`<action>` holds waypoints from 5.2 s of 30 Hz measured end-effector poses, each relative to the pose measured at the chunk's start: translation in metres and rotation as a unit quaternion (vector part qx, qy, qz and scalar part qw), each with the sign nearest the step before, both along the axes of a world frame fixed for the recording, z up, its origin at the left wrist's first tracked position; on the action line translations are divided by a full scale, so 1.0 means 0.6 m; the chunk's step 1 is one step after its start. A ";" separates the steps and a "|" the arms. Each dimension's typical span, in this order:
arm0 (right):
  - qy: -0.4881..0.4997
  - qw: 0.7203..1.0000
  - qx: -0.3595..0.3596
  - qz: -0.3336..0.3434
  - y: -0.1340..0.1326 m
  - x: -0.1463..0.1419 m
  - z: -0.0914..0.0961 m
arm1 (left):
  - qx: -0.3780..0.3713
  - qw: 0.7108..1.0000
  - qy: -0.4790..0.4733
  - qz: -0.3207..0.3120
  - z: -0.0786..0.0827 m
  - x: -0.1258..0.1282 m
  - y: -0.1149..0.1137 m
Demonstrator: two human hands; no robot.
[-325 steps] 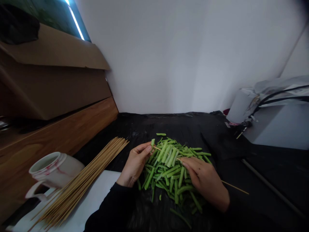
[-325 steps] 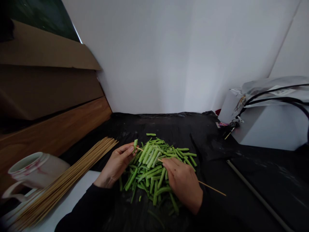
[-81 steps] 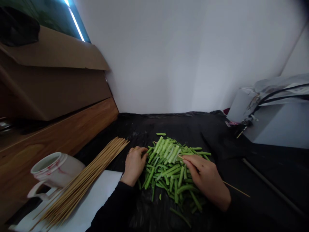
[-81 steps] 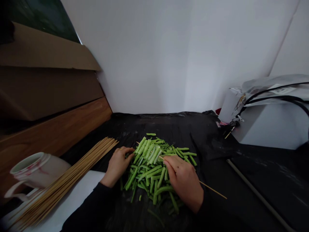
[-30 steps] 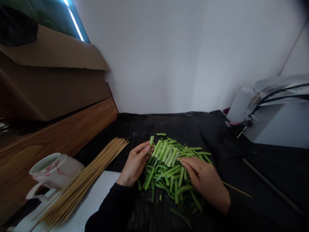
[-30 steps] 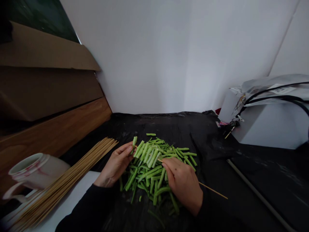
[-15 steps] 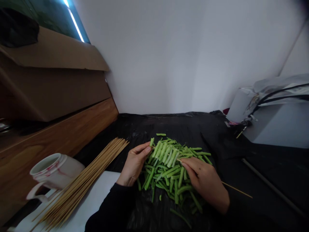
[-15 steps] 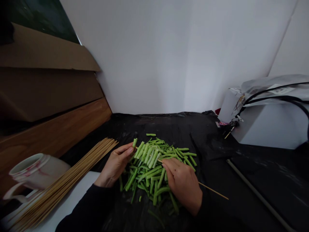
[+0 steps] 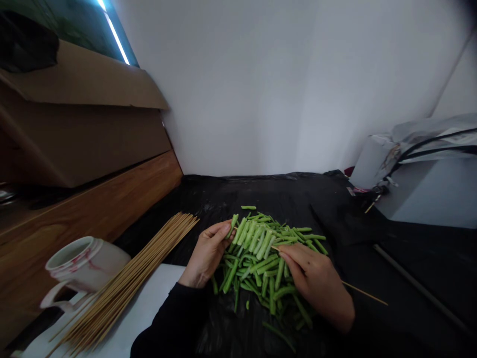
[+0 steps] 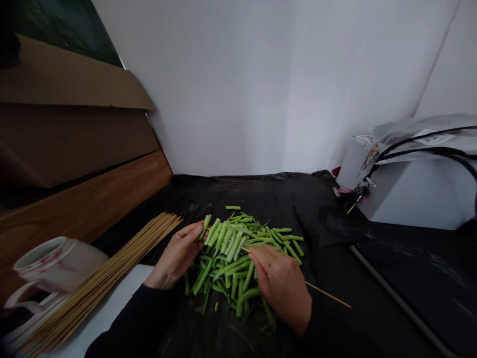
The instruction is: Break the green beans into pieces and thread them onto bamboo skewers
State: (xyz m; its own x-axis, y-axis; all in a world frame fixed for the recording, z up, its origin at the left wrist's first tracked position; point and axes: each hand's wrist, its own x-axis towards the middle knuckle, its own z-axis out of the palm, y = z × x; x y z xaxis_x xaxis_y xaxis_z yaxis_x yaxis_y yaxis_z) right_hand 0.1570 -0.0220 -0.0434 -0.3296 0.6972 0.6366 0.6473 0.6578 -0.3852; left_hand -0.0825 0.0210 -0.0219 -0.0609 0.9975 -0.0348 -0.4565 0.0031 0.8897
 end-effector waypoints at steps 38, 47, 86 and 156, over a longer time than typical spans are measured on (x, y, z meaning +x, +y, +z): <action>0.012 1.000 0.021 -0.003 -0.005 -0.012 -0.006 | -0.047 0.997 -0.050 -0.020 -0.003 0.022 -0.007; 0.040 0.999 0.008 0.006 -0.003 -0.013 0.003 | 0.018 0.999 -0.018 -0.037 0.015 0.034 -0.021; -0.043 0.997 -0.022 0.056 -0.006 0.002 0.036 | 0.023 0.999 0.029 -0.024 0.019 0.043 -0.035; -0.222 0.887 -0.217 -0.341 0.142 0.175 -0.059 | -0.049 0.500 0.862 0.072 0.042 -0.200 0.001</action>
